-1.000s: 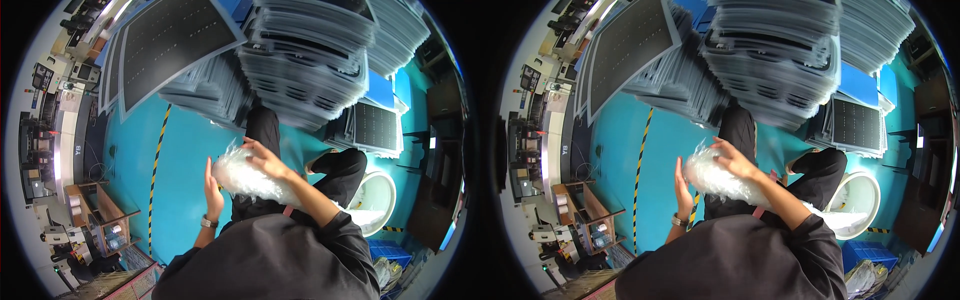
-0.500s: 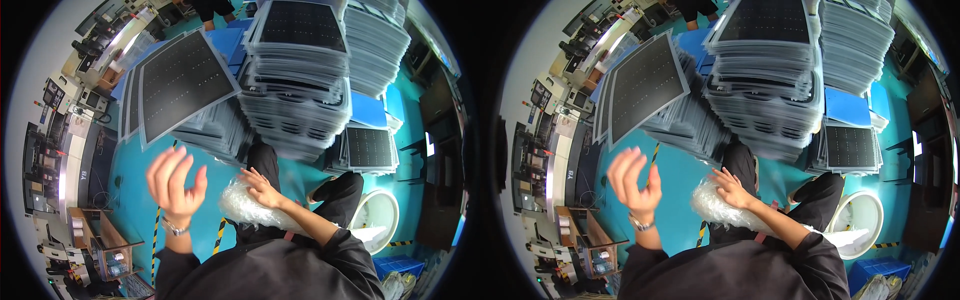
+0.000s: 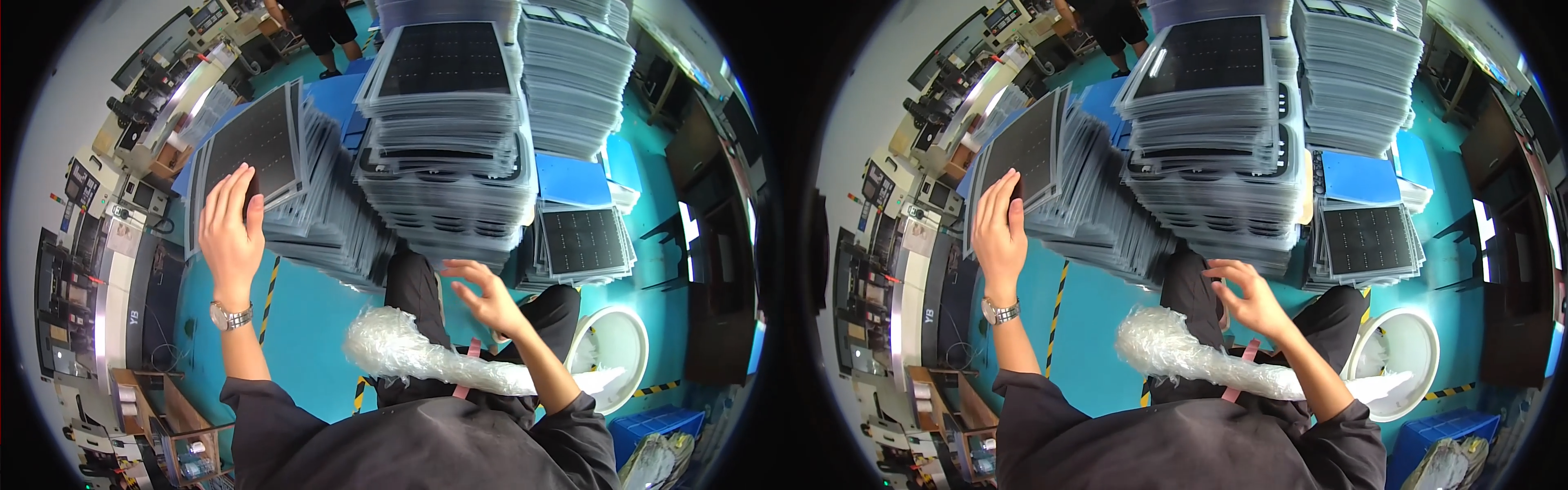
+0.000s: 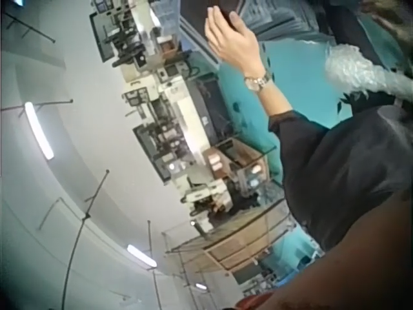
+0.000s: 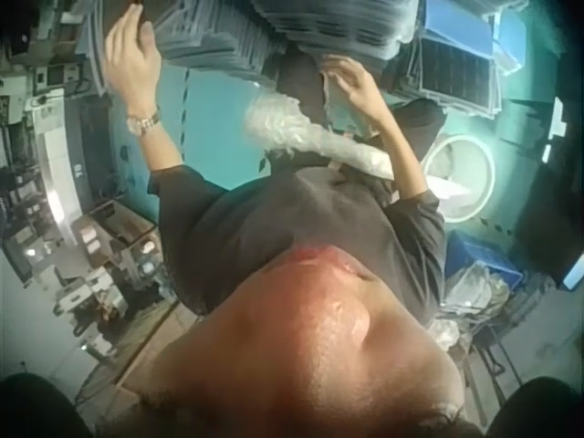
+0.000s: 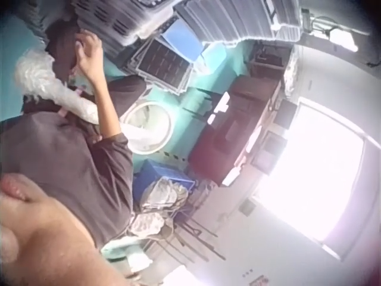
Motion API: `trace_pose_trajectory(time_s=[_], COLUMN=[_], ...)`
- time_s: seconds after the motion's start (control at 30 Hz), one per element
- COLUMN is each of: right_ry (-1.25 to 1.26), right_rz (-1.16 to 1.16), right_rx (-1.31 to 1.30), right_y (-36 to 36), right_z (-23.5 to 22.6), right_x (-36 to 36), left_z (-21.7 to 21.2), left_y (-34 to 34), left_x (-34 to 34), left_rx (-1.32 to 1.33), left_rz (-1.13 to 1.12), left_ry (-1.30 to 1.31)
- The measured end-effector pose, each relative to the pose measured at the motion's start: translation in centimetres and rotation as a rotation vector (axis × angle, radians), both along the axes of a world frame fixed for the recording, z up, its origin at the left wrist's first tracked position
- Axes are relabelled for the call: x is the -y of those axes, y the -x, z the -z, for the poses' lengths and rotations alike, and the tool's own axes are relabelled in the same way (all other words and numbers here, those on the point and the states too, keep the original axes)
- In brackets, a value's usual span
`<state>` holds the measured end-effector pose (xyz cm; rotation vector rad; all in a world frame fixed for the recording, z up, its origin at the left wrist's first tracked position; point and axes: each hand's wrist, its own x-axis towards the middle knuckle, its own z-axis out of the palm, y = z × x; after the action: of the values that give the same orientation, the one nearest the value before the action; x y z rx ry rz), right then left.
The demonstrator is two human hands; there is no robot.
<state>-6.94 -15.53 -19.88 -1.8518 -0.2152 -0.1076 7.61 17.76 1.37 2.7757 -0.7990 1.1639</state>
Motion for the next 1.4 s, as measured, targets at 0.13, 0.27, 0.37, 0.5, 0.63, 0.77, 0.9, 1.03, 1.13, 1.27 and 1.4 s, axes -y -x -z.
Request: trace_pose_trajectory(time_s=[0.13,0.27,0.37,0.5,0.63,0.77,0.9,1.03,1.13,1.27,1.4], right_ry=[-0.156,-0.254,-0.291,-0.252,-0.151,-0.17,-0.407,-0.451,-0.486,-0.464,-0.44], right_rz=[0.112,0.077,0.03,0.041,-0.037,0.023,0.101,0.101,0.077,0.064,0.077], right_rx=[-0.042,-0.128,-0.223,-0.146,-0.139,-0.213,-0.312,-0.301,-0.296,-0.298,-0.303], right_y=[1.2,2.8,3.1,3.0,3.6,5.8,5.9,4.8,4.3,4.0,3.9], right_z=[-0.5,-1.7,-1.2,-2.0,-3.7,-2.2,-0.9,-0.8,-1.2,-1.0,-0.9], right_x=[2.5,2.7,2.9,2.4,1.6,2.8,3.8,3.9,3.8,3.5,3.6], left_z=[0.0,-0.8,-3.7,-3.6,-1.5,-0.7,-0.9,-1.3,-1.4,-1.0,-1.6], left_y=[-0.9,0.0,0.3,-2.8,-9.9,-13.6,-14.3,-13.8,-13.8,-14.0,-14.0], left_x=[-0.4,0.0,6.1,18.7,27.3,30.4,30.5,30.6,30.7,30.2,30.1], left_rx=[0.026,0.038,0.043,-0.152,-0.207,-0.619,-0.732,-0.758,-0.805,-0.845,-0.832], left_rz=[0.017,-0.152,0.23,0.76,0.808,0.829,0.948,0.961,0.974,0.986,0.965], left_ry=[-0.014,-0.172,0.119,0.2,0.056,-0.146,-0.114,-0.127,-0.128,-0.075,-0.073])
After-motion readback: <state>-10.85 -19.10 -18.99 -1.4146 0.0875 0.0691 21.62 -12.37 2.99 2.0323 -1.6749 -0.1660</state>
